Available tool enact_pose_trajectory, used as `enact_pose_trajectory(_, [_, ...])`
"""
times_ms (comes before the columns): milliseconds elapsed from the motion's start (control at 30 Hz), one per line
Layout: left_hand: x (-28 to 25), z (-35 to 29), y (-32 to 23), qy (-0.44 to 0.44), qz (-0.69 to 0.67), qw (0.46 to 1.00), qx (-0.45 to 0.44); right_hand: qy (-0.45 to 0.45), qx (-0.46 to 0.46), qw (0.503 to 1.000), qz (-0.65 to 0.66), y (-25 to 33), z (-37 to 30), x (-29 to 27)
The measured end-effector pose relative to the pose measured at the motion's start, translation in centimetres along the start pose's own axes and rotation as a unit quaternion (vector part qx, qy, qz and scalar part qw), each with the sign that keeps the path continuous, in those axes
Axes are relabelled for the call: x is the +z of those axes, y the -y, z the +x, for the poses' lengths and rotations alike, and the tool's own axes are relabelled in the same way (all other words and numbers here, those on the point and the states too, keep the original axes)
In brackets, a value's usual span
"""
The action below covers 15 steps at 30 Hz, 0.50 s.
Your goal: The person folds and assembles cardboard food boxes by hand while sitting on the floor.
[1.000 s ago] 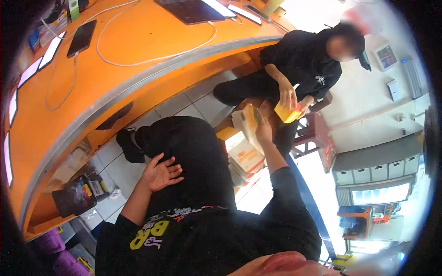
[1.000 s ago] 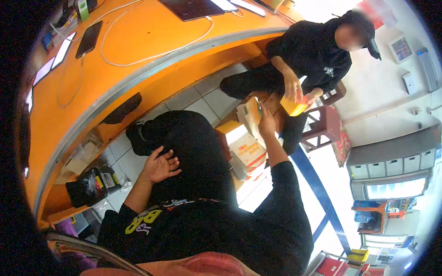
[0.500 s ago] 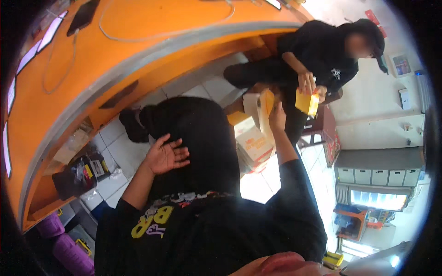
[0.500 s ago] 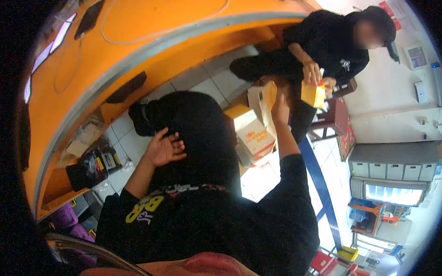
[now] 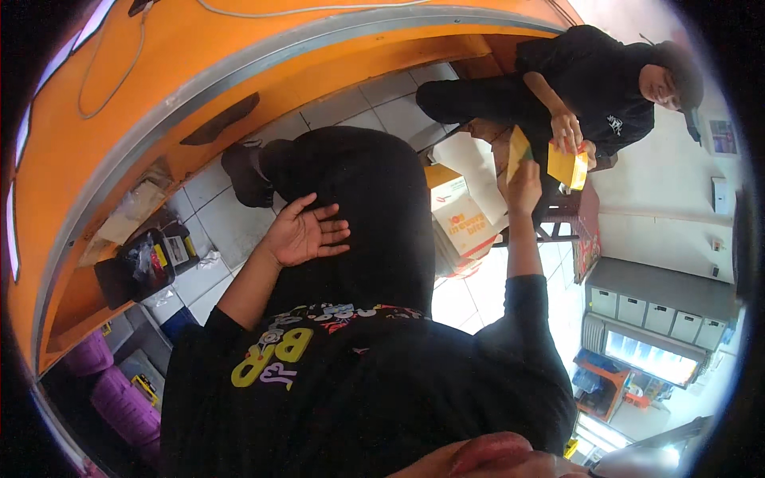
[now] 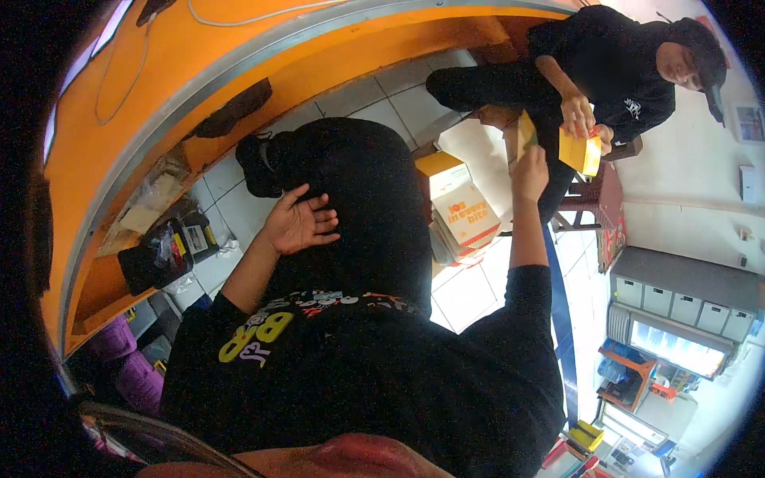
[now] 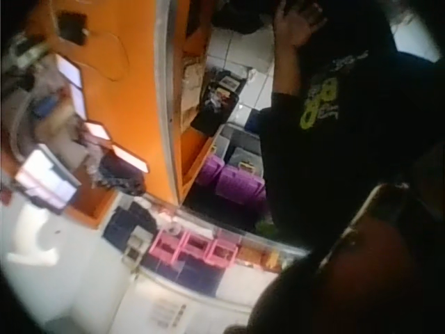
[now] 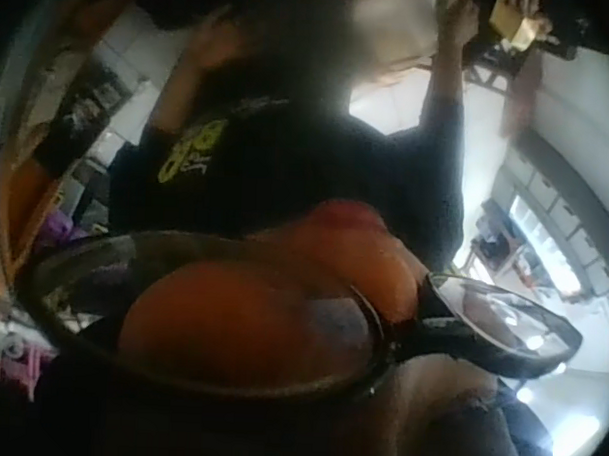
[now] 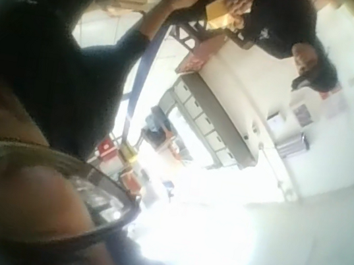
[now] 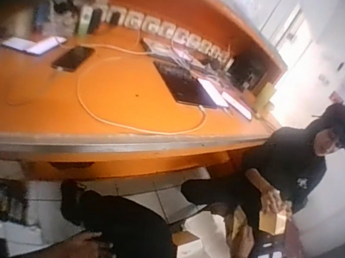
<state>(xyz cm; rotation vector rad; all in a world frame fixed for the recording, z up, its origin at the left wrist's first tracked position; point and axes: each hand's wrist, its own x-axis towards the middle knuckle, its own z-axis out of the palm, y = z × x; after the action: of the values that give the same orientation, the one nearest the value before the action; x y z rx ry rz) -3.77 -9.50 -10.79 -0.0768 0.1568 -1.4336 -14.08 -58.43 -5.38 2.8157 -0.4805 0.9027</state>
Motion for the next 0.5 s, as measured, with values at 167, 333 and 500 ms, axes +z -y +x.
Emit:
enact_pose_trajectory(167, [-0.5,-0.4,0.4,-0.117,0.146,0.980,0.072,-0.184,0.085,0.970,0.134,7.6,4.3,-7.1])
enact_pose_trajectory(333, [6.7,1.7,6.0,-0.284,0.718,0.528,0.353,-0.045,-0.046,0.920,0.387,17.8,3.3,-12.2])
enact_pose_trajectory(500, [11.8,-0.3,4.6,-0.188,0.812,0.163,0.529,0.071,-0.248,0.817,0.516,29.2,0.4,-13.1])
